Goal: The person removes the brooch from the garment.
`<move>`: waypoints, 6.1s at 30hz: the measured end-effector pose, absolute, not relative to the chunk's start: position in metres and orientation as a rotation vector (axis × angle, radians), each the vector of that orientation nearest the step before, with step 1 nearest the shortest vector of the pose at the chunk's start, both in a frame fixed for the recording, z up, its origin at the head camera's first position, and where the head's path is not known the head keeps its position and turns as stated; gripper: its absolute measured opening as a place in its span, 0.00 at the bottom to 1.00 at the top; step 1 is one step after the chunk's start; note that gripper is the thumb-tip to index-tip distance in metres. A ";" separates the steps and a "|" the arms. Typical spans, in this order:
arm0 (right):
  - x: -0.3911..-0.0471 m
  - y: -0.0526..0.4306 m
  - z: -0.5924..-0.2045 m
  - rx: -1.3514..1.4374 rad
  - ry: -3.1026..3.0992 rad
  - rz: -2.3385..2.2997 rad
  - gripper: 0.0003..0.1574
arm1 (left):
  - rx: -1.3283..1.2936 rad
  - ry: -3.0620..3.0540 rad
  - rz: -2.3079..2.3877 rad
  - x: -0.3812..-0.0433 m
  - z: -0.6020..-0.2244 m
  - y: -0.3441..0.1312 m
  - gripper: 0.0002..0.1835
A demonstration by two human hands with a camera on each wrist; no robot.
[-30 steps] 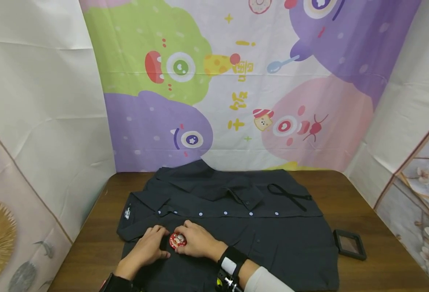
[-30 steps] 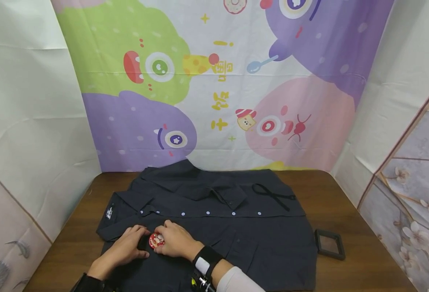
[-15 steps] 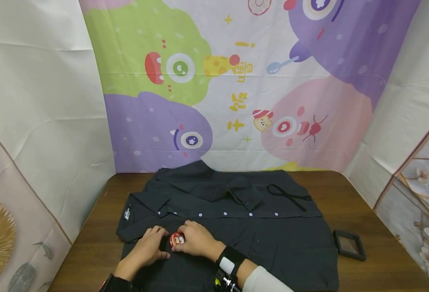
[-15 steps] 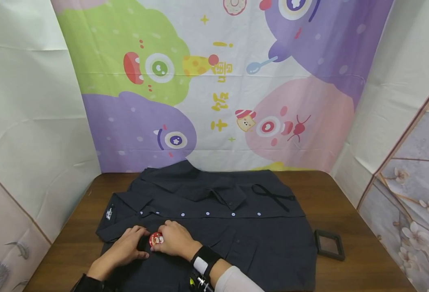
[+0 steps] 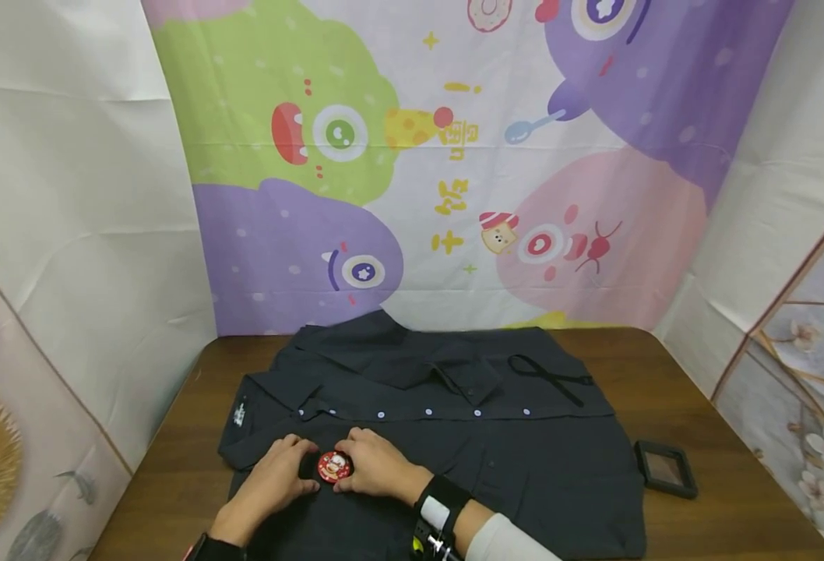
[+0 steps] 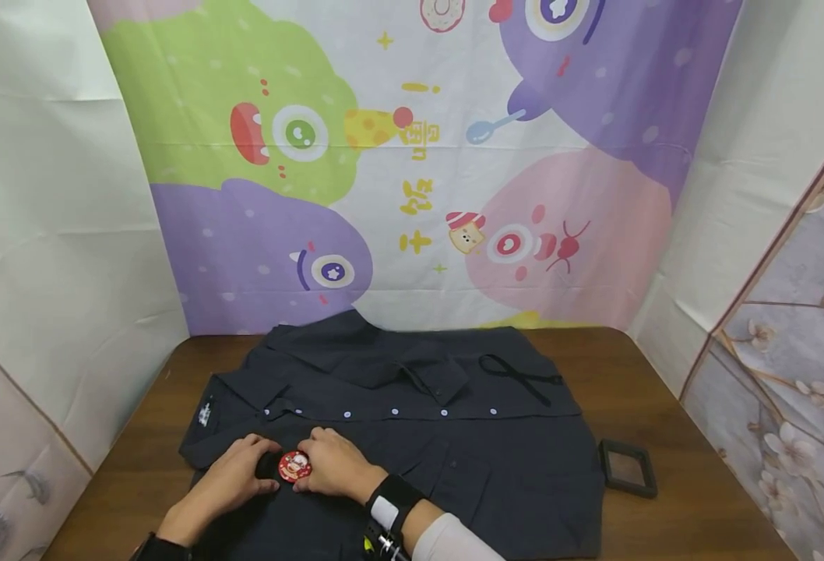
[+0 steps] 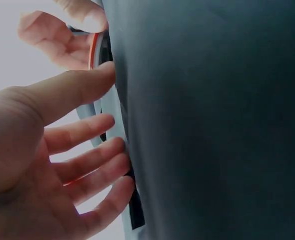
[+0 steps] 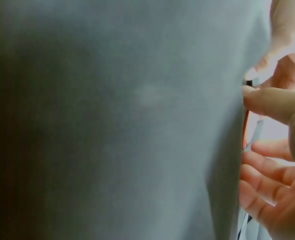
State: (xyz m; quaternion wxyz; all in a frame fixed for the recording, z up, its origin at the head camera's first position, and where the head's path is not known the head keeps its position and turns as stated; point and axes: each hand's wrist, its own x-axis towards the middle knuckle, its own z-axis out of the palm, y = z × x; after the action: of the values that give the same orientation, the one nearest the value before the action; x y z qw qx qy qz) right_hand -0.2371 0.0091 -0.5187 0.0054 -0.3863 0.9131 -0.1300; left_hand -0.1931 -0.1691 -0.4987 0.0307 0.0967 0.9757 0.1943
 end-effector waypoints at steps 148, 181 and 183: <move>-0.242 0.013 -0.522 -1.197 2.772 -0.556 0.28 | 0.315 2.934 0.593 -0.182 -0.497 -0.170 0.33; -0.243 0.012 -0.518 -1.154 2.748 -0.623 0.28 | 0.304 2.876 0.625 -0.186 -0.494 -0.179 0.33; -0.244 0.011 -0.516 -1.159 2.751 -0.630 0.28 | 0.313 2.878 0.611 -0.187 -0.492 -0.179 0.34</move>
State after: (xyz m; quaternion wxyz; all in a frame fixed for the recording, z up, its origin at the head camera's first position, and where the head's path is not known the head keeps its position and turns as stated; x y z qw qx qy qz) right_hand -0.2444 0.0111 -0.5164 0.0452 -0.3796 0.9008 -0.2062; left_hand -0.1873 -0.1794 -0.4924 0.0913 0.1054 0.9686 0.2056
